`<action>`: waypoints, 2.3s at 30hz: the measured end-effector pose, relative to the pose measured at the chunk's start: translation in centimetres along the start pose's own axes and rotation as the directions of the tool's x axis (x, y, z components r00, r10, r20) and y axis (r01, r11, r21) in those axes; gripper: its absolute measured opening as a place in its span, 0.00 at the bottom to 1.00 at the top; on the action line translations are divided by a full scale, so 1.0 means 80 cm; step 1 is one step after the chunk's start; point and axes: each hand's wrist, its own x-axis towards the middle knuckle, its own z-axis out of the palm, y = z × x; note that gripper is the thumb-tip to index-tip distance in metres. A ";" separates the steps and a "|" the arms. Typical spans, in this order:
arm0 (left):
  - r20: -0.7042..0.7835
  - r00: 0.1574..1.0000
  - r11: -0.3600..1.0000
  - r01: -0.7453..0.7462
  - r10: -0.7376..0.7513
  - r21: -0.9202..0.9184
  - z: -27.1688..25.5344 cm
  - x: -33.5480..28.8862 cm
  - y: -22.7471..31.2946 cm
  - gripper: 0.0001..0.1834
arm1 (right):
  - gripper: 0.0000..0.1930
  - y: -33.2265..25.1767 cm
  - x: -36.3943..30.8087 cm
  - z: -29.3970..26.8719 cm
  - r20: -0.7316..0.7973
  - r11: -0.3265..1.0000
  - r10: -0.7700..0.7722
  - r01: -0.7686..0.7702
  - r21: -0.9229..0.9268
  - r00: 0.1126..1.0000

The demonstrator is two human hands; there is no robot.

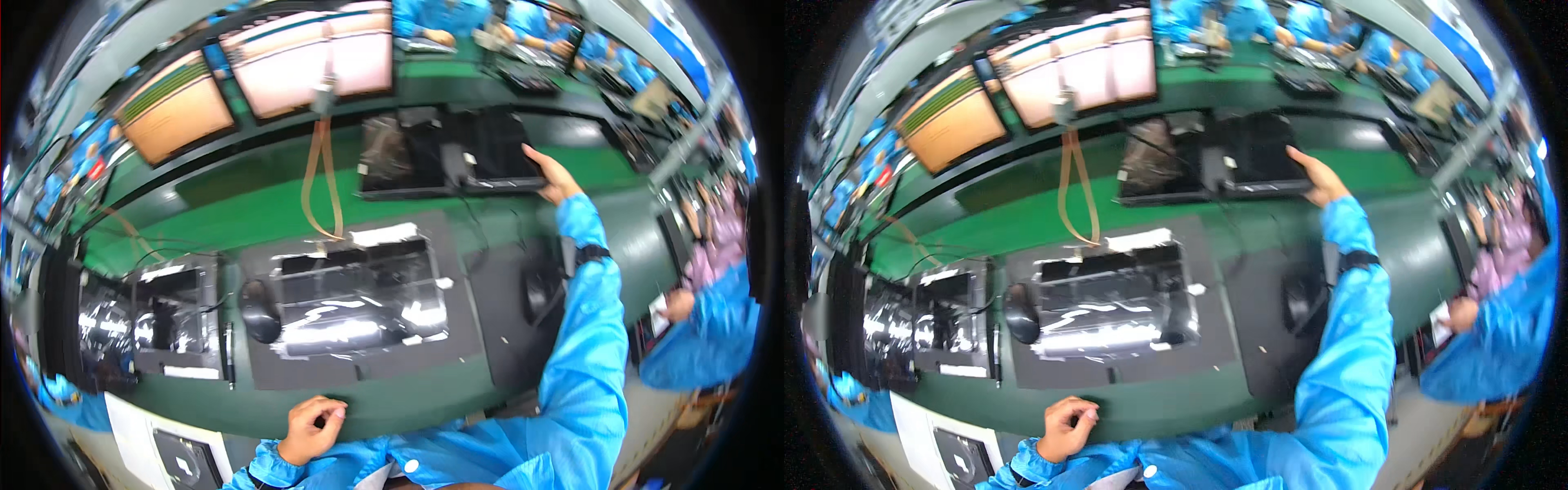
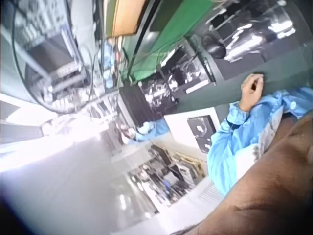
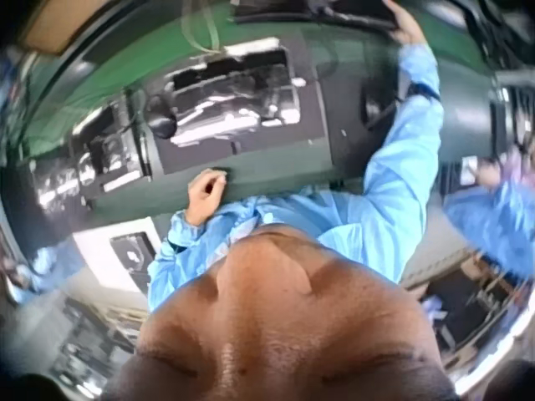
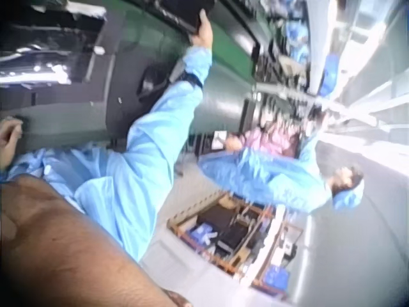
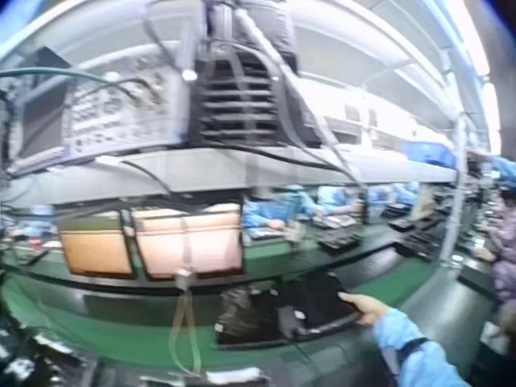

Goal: Assembling and testing tablet-like electronic devices on a factory line.

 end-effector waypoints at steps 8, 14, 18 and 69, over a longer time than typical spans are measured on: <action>-0.020 1.000 1.000 -0.005 0.005 -0.018 0.008 0.001 -0.009 0.03 | 0.14 0.048 -0.123 -0.111 -0.262 0.936 -0.150 0.222 0.273 0.953; 0.045 0.998 0.986 0.059 -0.053 -0.153 0.003 -0.008 -0.025 0.05 | 0.15 0.121 -0.281 -0.166 -0.629 0.835 -0.289 0.512 0.204 0.722; 0.144 0.978 0.920 0.195 -0.154 -0.341 -0.012 -0.005 -0.017 0.06 | 0.18 0.175 -0.369 -0.193 -0.750 0.789 -0.308 0.598 0.142 0.586; -0.909 0.409 0.875 -0.409 -0.077 -0.258 -0.342 -0.156 -0.020 0.14 | 0.28 0.313 -0.261 0.526 0.674 -0.280 -0.666 0.731 -0.622 0.319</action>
